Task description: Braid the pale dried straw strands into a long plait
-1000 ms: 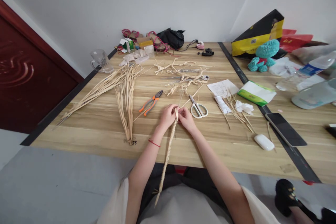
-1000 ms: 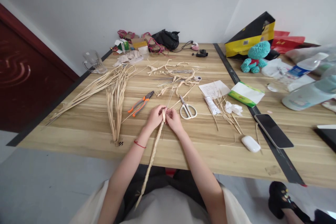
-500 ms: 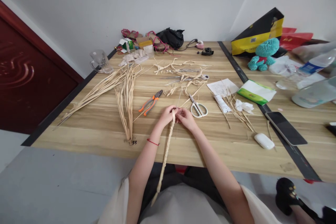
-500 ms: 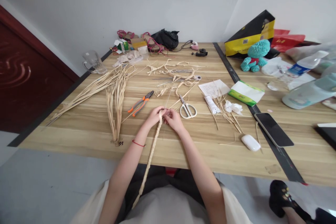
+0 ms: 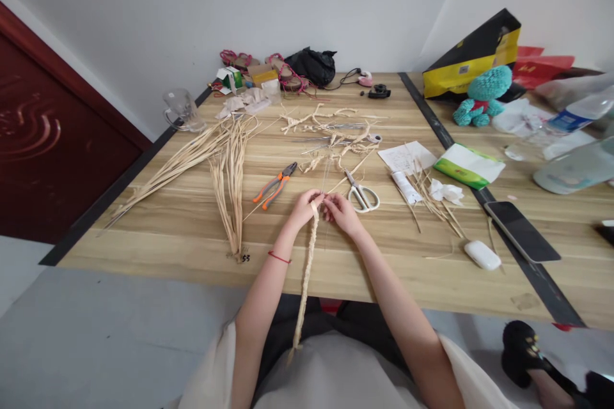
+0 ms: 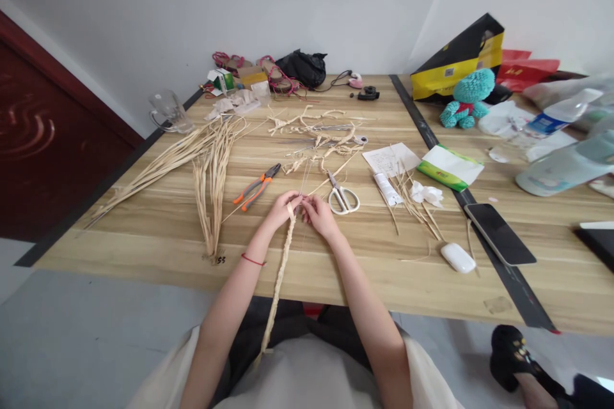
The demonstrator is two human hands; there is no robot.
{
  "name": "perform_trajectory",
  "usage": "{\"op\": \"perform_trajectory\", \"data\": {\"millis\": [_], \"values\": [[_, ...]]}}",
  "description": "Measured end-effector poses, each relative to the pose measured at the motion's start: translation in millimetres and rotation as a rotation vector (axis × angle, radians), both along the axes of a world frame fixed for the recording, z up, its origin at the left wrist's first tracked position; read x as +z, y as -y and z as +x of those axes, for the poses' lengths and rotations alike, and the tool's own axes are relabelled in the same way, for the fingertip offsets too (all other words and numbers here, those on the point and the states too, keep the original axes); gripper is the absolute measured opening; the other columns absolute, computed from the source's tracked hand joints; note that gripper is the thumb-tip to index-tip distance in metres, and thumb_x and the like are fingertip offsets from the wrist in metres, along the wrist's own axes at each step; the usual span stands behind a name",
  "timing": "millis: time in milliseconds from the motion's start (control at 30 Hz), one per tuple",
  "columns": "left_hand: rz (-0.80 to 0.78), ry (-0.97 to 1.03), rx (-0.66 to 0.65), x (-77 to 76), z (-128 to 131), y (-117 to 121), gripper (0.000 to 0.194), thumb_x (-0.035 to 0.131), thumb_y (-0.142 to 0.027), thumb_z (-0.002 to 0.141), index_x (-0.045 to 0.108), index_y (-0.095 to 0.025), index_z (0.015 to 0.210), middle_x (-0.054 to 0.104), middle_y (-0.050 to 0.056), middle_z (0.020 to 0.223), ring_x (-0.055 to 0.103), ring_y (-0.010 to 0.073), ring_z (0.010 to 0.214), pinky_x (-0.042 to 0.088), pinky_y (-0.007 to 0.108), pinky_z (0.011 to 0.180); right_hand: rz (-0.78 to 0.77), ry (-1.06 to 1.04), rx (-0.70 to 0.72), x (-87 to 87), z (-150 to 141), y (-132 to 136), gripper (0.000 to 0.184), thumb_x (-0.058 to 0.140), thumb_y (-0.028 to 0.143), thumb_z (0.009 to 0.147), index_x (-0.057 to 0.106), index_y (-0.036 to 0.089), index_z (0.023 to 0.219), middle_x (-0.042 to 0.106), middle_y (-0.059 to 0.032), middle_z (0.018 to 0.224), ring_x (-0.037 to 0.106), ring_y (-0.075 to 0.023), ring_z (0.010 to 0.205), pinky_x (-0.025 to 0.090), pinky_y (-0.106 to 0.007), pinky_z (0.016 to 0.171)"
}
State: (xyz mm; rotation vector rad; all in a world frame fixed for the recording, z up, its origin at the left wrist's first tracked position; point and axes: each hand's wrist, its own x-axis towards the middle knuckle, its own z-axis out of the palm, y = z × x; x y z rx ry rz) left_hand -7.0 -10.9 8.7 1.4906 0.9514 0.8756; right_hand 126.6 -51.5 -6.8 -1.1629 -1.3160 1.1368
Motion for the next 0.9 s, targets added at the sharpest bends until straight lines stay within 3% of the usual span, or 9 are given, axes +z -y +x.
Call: {"op": "perform_trajectory", "data": {"millis": [600, 900], "values": [[0.093, -0.085, 0.028, -1.5, -0.7, 0.3, 0.023, 0.051, -0.036, 0.079, 0.058, -0.014, 0.081, 0.059, 0.003, 0.078, 0.052, 0.0138, 0.075, 0.041, 0.023, 0.070, 0.030, 0.052, -0.154, 1.4, -5.5, 1.8, 0.030, 0.051, 0.051, 0.080, 0.051, 0.021, 0.082, 0.052, 0.0028, 0.053, 0.049, -0.0136, 0.043, 0.038, -0.026, 0.044], [0.098, -0.097, 0.029, -1.7, 0.4, 0.7, 0.021, 0.050, -0.033, 0.079, 0.057, -0.014, 0.074, 0.056, 0.001, 0.070, 0.048, 0.0117, 0.067, 0.038, 0.021, 0.063, 0.043, 0.042, -0.135, 1.6, -8.7, 3.6, 0.029, 0.049, 0.050, 0.081, 0.053, 0.021, 0.084, 0.052, 0.0023, 0.055, 0.049, -0.0138, 0.045, 0.040, -0.026, 0.045]]}}
